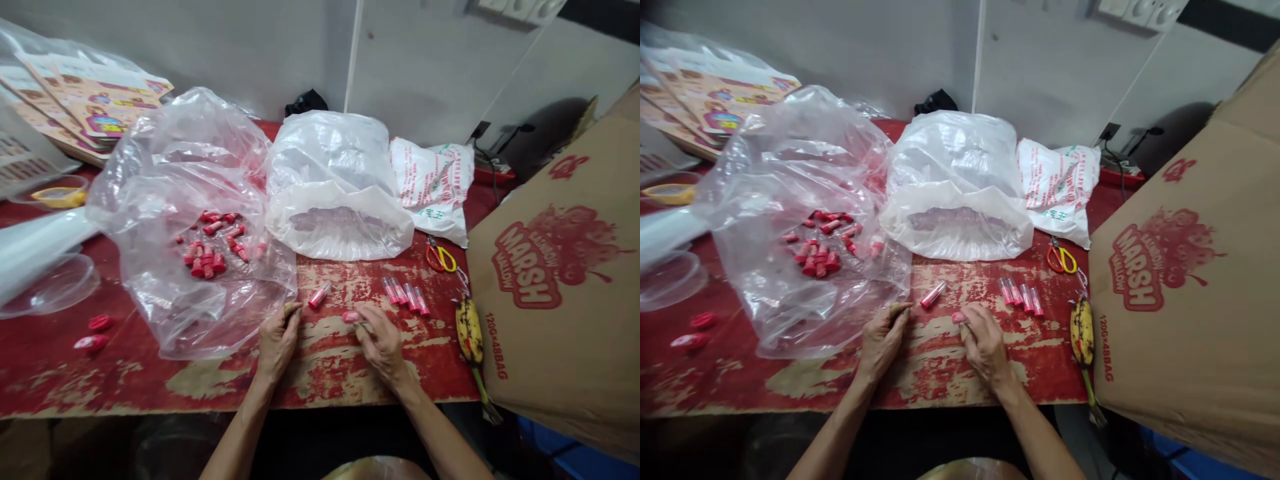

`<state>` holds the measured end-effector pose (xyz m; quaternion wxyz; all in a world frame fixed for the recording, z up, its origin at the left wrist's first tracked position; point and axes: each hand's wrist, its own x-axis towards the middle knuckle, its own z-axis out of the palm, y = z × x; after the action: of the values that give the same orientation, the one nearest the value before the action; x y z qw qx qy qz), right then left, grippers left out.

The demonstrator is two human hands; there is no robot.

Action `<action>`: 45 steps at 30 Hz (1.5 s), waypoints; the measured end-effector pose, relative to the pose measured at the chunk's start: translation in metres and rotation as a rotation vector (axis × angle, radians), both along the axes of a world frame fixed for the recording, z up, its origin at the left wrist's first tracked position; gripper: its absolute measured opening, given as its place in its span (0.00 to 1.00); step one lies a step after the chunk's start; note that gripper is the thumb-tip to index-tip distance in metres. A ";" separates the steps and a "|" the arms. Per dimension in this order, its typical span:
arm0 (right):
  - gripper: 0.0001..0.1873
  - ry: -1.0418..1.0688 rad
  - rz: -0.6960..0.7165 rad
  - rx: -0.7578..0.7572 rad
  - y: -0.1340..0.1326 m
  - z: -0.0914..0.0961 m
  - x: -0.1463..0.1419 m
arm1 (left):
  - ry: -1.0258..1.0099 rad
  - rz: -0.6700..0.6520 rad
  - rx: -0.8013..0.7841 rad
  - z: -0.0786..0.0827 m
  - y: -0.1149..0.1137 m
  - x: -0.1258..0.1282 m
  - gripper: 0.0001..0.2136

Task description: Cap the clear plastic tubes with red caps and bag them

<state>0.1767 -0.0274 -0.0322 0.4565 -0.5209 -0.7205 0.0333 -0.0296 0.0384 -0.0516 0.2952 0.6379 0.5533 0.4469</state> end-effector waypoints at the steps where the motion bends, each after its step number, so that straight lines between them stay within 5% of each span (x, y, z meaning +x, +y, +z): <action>1: 0.26 -0.028 0.047 -0.025 0.002 0.000 0.001 | 0.005 0.005 0.006 -0.001 0.001 0.000 0.12; 7: 0.33 0.020 0.050 -0.076 0.006 -0.003 -0.001 | 0.020 -0.001 0.019 -0.001 0.002 -0.002 0.12; 19: 0.27 -0.066 0.028 -0.192 0.006 -0.016 0.000 | 0.000 -0.001 -0.005 0.003 0.001 0.000 0.12; 27: 0.21 0.894 0.083 -0.481 0.001 -0.010 0.000 | -0.032 -0.013 -0.012 0.001 -0.001 0.002 0.11; 33: 0.20 1.148 0.052 -0.507 0.003 -0.006 0.000 | -0.026 -0.005 -0.014 0.000 -0.001 0.002 0.11; 37: 0.19 0.942 0.009 -0.400 0.001 -0.007 -0.002 | -0.015 -0.020 -0.006 0.003 -0.001 0.002 0.11; 42: 0.19 0.239 0.020 -0.214 0.002 -0.013 0.005 | -0.018 0.002 -0.010 0.002 -0.001 0.001 0.13; 45: 0.22 0.073 -0.042 -0.133 0.002 -0.017 0.005 | -0.007 0.009 -0.008 0.001 0.000 0.001 0.12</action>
<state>0.1820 -0.0253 -0.0490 0.4477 -0.5633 -0.6885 0.0905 -0.0289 0.0386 -0.0510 0.2979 0.6327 0.5569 0.4482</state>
